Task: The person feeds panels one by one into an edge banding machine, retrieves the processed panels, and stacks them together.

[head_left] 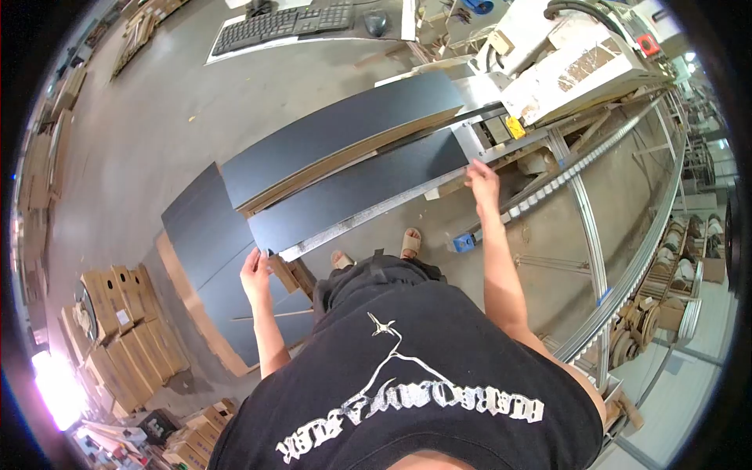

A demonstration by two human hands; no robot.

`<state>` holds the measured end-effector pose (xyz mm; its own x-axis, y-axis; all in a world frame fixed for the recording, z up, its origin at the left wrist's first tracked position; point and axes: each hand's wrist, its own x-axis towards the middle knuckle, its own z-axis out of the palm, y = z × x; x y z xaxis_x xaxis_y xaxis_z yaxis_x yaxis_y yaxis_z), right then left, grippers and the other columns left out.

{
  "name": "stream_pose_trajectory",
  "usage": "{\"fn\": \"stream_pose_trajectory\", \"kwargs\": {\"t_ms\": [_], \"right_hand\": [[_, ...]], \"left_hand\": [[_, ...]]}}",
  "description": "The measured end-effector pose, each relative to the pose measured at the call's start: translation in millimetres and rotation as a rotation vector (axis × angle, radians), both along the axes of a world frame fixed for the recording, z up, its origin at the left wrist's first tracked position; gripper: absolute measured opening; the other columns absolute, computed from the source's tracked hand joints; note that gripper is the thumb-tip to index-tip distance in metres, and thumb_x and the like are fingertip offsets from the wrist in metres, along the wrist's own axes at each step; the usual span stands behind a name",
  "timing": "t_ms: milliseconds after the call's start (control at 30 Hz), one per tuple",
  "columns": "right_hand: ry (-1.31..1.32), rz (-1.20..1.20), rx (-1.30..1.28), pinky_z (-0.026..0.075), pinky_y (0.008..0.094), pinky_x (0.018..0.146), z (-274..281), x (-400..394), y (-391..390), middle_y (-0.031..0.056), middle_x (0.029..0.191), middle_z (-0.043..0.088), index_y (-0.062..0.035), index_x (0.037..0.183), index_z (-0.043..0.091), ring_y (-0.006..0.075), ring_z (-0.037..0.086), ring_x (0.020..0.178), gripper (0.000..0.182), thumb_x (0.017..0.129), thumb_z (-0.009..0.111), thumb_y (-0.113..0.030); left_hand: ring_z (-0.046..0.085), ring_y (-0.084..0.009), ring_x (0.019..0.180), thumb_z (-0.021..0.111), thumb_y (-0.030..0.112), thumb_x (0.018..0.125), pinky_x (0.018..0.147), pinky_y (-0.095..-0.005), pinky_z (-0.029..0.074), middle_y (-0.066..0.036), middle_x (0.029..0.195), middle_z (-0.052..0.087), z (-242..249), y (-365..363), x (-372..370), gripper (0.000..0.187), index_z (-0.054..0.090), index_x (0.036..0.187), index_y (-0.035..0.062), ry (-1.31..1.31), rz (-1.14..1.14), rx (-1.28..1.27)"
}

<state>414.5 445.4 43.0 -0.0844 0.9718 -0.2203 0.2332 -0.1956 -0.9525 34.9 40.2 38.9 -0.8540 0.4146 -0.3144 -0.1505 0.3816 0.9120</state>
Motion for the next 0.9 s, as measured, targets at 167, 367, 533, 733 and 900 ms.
{"fn": "stream_pose_trajectory", "kwargs": {"t_ms": [167,367,533,733,900], "right_hand": [[0.330,-0.062,-0.096,0.055,0.0331,0.085,-23.7,-34.5,-49.8,0.0153,0.115,0.061,0.0049,0.122,0.057,0.0214,0.063,0.101,0.036,0.087,0.059,0.000],[0.319,-0.063,-0.045,0.054,0.0349,0.090,-16.9,-67.0,-63.2,0.0185,0.122,0.057,0.0078,0.126,0.053,0.0246,0.060,0.110,0.038,0.089,0.057,-0.002],[0.317,-0.093,-0.074,0.054,0.0346,0.091,-6.6,-67.4,-58.3,0.0195,0.126,0.055,0.0089,0.129,0.049,0.0264,0.059,0.112,0.041,0.090,0.054,-0.003],[0.528,-0.162,-0.177,0.054,0.0335,0.085,-17.5,-68.9,-67.1,0.0193,0.123,0.057,0.0094,0.133,0.044,0.0245,0.062,0.106,0.046,0.090,0.056,-0.003],[0.561,-0.013,-0.386,0.054,0.0334,0.085,-8.1,-95.7,-105.8,0.0209,0.123,0.056,0.0114,0.137,0.039,0.0266,0.061,0.109,0.052,0.089,0.054,-0.002]], "left_hand": [[0.062,-0.0157,0.085,0.066,0.024,0.092,0.066,-0.0289,0.052,-0.010,0.101,0.067,-12.1,0.3,0.7,0.039,0.063,0.120,-0.0031,0.153,0.008,-0.172],[0.061,-0.0162,0.084,0.064,0.027,0.093,0.066,-0.0290,0.052,-0.010,0.097,0.067,0.3,9.3,-4.3,0.037,0.066,0.113,-0.0039,0.073,-0.015,-0.197],[0.061,-0.0167,0.084,0.062,0.028,0.093,0.067,-0.0297,0.053,-0.010,0.096,0.067,9.2,13.7,-6.0,0.038,0.066,0.112,-0.0046,0.017,-0.027,-0.224],[0.061,-0.0163,0.085,0.062,0.027,0.093,0.067,-0.0296,0.053,-0.009,0.097,0.066,13.0,10.5,-7.3,0.038,0.064,0.115,-0.0041,-0.026,-0.033,-0.188],[0.061,-0.0160,0.085,0.063,0.025,0.093,0.067,-0.0295,0.053,-0.008,0.095,0.065,-1.0,5.8,-10.7,0.037,0.064,0.115,-0.0042,-0.017,-0.018,-0.200]]}}
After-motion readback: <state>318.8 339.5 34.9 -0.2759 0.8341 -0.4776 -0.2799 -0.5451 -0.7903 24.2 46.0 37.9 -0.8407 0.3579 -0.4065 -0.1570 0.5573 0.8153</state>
